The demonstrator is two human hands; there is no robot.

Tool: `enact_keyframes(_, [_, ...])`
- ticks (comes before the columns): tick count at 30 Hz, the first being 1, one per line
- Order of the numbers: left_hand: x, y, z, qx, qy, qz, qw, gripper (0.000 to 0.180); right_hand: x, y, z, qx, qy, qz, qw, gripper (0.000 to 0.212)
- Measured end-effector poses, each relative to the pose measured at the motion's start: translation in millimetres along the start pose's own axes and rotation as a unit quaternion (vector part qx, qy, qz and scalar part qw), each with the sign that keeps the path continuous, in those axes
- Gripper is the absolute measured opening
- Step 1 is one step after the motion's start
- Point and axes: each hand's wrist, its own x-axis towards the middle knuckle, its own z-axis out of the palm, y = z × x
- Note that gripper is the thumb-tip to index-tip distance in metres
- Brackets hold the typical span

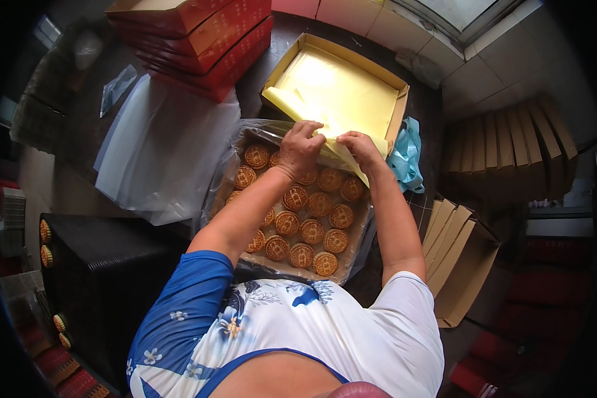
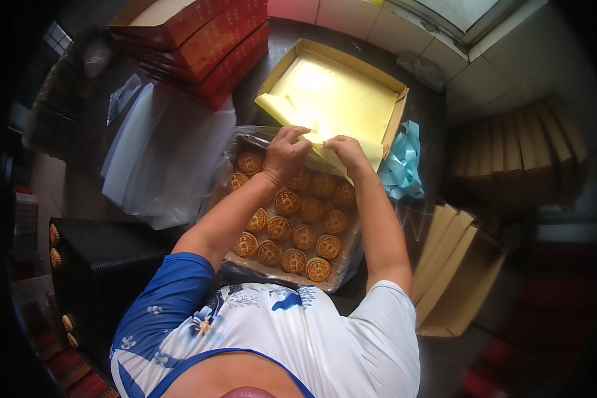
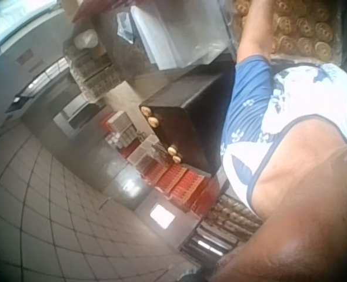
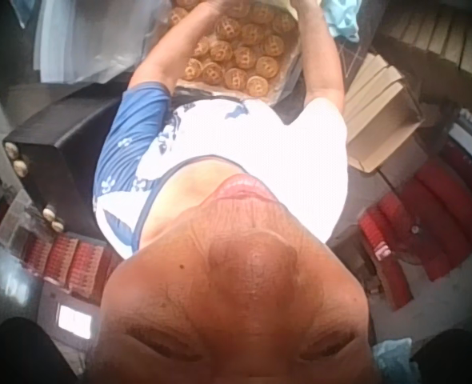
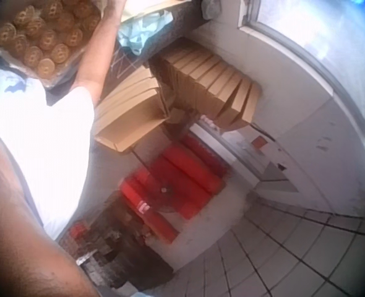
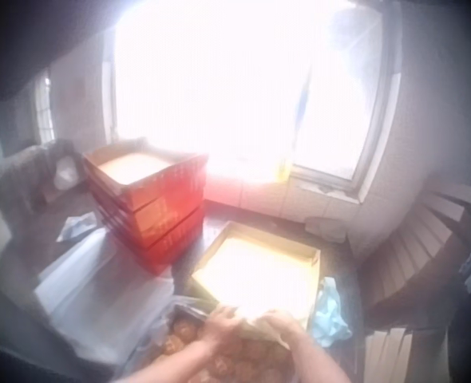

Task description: The person prepares a cardboard box by lining it with a plastic bag, transfers mooncakes by hand from a large baking tray into the lined box, places a protective sheet of paper over the mooncakes, ties the bag shut, and covers the box with its lid.

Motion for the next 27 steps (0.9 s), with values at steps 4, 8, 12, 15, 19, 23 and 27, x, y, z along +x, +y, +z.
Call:
enact_keyframes(4, [-11, -15, 18, 0.038, -0.033, 0.033, 0.998, 0.005, 30, -7, -19, 0.058, 0.173, -0.098, 0.978, 0.014])
enact_keyframes(8, [-17, -28, 38, 0.036, -0.109, -0.066, 0.991, 0.010, 5, -84, -27, 0.030, 0.228, -0.468, 0.853, 0.012])
enact_keyframes(12, [-18, -29, 29, -0.039, -0.053, -0.159, 0.985, 0.041, -84, -108, 11, -0.183, 0.233, -0.514, 0.805, 0.009])
enact_keyframes(15, [-18, -8, -18, -0.104, 0.069, -0.172, 0.977, 0.051, -120, -64, 33, -0.308, 0.141, -0.594, 0.729, 0.015])
enact_keyframes(19, [-48, 18, -99, -0.013, -0.008, 0.078, 0.997, 0.054, -150, 14, 52, -0.428, 0.021, -0.530, 0.732, 0.011])
enact_keyframes(23, [-88, 17, -105, 0.043, -0.225, 0.211, 0.950, 0.023, -159, 79, 75, -0.430, -0.037, -0.530, 0.730, 0.014])
enact_keyframes(27, [-120, 5, -100, 0.059, -0.291, 0.208, 0.932, 0.006, -171, 125, 93, -0.426, -0.048, -0.510, 0.746, 0.022])
